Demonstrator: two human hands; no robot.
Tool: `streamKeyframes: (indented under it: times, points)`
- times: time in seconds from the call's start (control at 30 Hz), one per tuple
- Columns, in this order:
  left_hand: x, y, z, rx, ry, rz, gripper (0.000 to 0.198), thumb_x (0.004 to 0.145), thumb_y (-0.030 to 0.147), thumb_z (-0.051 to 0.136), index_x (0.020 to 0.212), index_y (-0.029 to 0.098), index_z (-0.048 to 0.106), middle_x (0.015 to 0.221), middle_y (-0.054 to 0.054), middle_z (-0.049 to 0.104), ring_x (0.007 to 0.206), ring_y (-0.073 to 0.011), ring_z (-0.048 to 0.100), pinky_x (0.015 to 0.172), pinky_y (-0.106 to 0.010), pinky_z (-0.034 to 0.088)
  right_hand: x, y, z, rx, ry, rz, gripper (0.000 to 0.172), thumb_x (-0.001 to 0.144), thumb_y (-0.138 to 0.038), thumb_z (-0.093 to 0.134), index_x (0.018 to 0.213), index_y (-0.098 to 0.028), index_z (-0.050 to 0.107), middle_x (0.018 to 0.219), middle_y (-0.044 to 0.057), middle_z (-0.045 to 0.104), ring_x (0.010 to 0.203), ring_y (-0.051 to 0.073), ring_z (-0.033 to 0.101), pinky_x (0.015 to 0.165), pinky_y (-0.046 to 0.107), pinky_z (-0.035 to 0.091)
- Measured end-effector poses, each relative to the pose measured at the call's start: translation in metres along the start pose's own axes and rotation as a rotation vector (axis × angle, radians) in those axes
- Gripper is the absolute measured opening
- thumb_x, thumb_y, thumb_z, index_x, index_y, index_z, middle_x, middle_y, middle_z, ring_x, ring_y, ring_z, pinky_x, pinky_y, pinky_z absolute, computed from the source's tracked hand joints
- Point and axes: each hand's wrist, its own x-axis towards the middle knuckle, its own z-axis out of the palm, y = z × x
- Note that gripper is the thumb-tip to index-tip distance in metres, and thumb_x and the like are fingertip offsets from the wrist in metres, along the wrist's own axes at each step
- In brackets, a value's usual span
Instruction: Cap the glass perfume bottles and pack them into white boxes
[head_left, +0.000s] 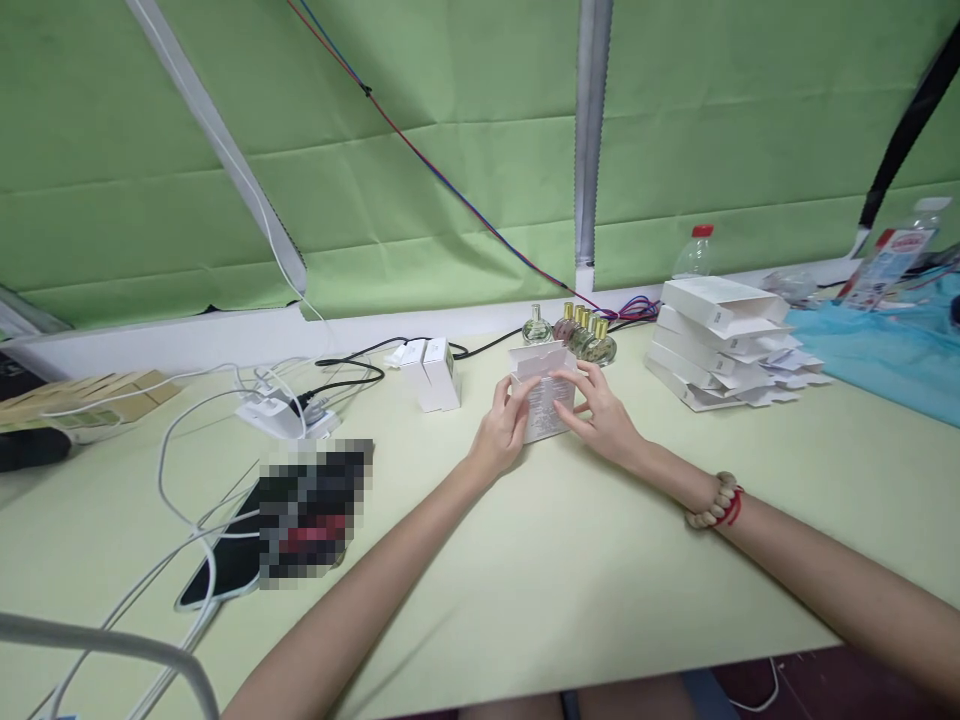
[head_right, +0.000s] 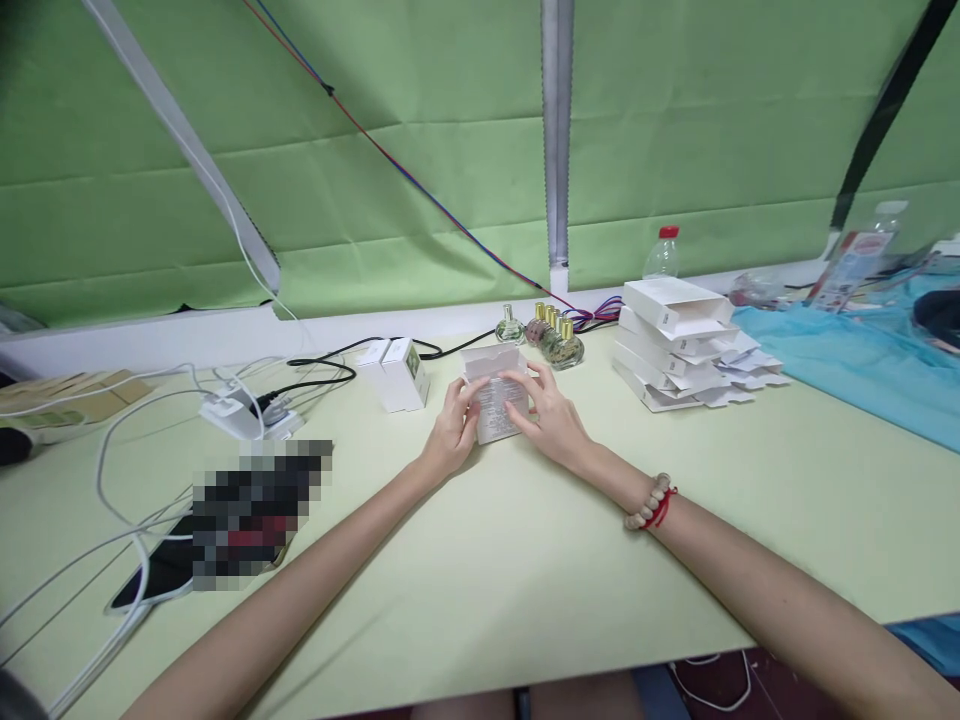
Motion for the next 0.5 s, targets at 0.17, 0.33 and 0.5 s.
streamKeyframes:
  times: [0.17,0.33,0.5]
  points:
    - [0.0,0.001,0.001,-0.081,0.073,-0.115,0.033,0.092,0.036,0.032,0.122,0.023,0.038,0.109,-0.007,0.046,0.073,-0.0113,0.051,0.071,-0.027,0.044,-0.001,0.002,-0.001,-0.082,-0.056,-0.076,0.053,0.084,-0.033,0.05,0.134,-0.029,0.035,0.135,0.01,0.035,0.099,0.02,0.058,0.061,0.029,0.059]
    - [0.003,-0.004,0.002,-0.337,0.365,-0.303,0.033,0.088,0.049,0.035,0.104,0.022,0.041,0.092,-0.003,0.05,0.077,-0.0133,0.05,0.073,-0.026,0.04,-0.005,0.003,-0.001,-0.016,-0.07,-0.293,0.057,0.086,-0.028,0.047,0.138,-0.028,0.024,0.115,0.006,0.059,0.074,0.01,0.064,0.06,0.023,0.055]
    - [0.011,-0.011,-0.002,-0.767,0.515,-0.592,0.037,0.081,0.056,0.042,0.079,0.02,0.049,0.071,0.0,0.05,0.066,-0.014,0.049,0.064,-0.025,0.04,-0.01,-0.004,0.003,-0.198,-0.288,-0.414,0.052,0.084,-0.029,0.049,0.133,-0.024,0.033,0.095,0.003,0.068,0.059,0.011,0.063,0.057,0.023,0.049]
